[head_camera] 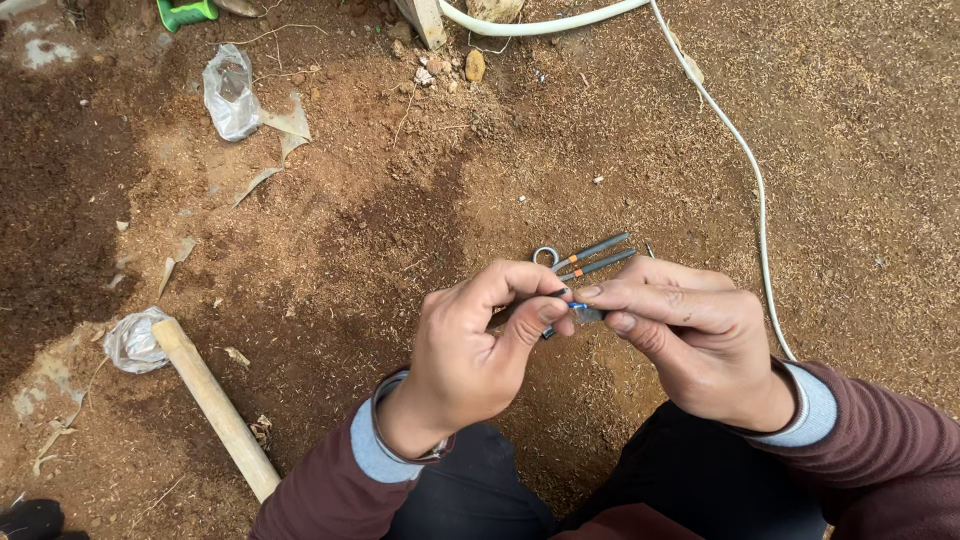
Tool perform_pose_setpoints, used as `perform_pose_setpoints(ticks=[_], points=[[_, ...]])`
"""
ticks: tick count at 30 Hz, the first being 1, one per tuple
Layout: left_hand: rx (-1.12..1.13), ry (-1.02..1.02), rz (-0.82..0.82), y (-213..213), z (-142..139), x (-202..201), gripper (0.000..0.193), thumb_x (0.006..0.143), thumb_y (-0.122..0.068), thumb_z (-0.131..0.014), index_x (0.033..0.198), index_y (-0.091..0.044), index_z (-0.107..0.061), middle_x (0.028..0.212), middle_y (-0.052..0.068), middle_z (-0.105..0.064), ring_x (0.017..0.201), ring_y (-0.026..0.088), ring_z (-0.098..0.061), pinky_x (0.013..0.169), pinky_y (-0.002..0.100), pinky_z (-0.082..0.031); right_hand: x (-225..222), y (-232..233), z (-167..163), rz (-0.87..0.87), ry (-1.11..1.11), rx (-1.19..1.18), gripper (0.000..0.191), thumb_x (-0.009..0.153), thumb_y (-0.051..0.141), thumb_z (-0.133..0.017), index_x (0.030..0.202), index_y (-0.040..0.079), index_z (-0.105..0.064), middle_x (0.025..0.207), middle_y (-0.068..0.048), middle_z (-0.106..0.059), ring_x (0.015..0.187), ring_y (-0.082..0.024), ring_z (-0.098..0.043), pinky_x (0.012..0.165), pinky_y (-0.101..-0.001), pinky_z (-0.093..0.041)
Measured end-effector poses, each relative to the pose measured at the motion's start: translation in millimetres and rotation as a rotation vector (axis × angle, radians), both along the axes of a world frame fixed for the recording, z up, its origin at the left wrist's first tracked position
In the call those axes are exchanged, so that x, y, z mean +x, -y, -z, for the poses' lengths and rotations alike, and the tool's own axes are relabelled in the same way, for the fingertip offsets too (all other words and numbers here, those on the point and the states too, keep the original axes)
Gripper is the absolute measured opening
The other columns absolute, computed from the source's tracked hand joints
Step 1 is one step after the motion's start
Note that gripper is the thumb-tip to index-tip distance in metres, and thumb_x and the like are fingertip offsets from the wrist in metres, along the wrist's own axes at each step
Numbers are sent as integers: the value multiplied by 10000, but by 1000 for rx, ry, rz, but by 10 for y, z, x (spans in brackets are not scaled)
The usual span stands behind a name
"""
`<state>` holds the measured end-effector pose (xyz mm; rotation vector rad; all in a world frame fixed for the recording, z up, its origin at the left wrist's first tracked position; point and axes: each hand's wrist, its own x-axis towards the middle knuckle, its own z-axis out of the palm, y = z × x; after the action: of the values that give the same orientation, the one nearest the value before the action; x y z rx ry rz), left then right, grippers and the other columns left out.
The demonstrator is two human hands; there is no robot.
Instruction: The person strips insulation from electrical wires using wire strippers, applies tape to the ends, and connects the wires to a black lamp socket using a screwdriver.
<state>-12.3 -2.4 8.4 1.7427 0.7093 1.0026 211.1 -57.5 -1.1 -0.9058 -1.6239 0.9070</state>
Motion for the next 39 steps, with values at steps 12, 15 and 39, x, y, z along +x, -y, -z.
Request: perform_pose_setpoints(ticks=[12,15,39], points=[[-456,-95,379,-243,-66,-183,202,1039,-219,-643,1060,-34,-721,788,-24,-703,706,40,-614,636,227,-498,106,-130,-103,-140,165,-126,224,932,18,-701,1148,40,-755,892,-71,-755,723,-105,-694,602,-240,-536],[-533,-134,441,-311,-47,-193,211,1030,-228,-629,1046,-41,-723,766,-28,-702,666,43,-609,595,220,-484,91,-130,-100,-156,149,-206,235,913,12,-718,1140,34,-772,847,-68,-749,678,-108,-652,569,-245,-505],[84,-1,75,-112,205,-7,194,958,-93,-784,1100,-49,-659,1047,75,-778,974,207,-808,862,322,-648,183,-147,-85,-62,67,-287,262,957,30,-670,1209,19,-740,1110,-119,-777,1011,-186,-746,853,-290,-600]])
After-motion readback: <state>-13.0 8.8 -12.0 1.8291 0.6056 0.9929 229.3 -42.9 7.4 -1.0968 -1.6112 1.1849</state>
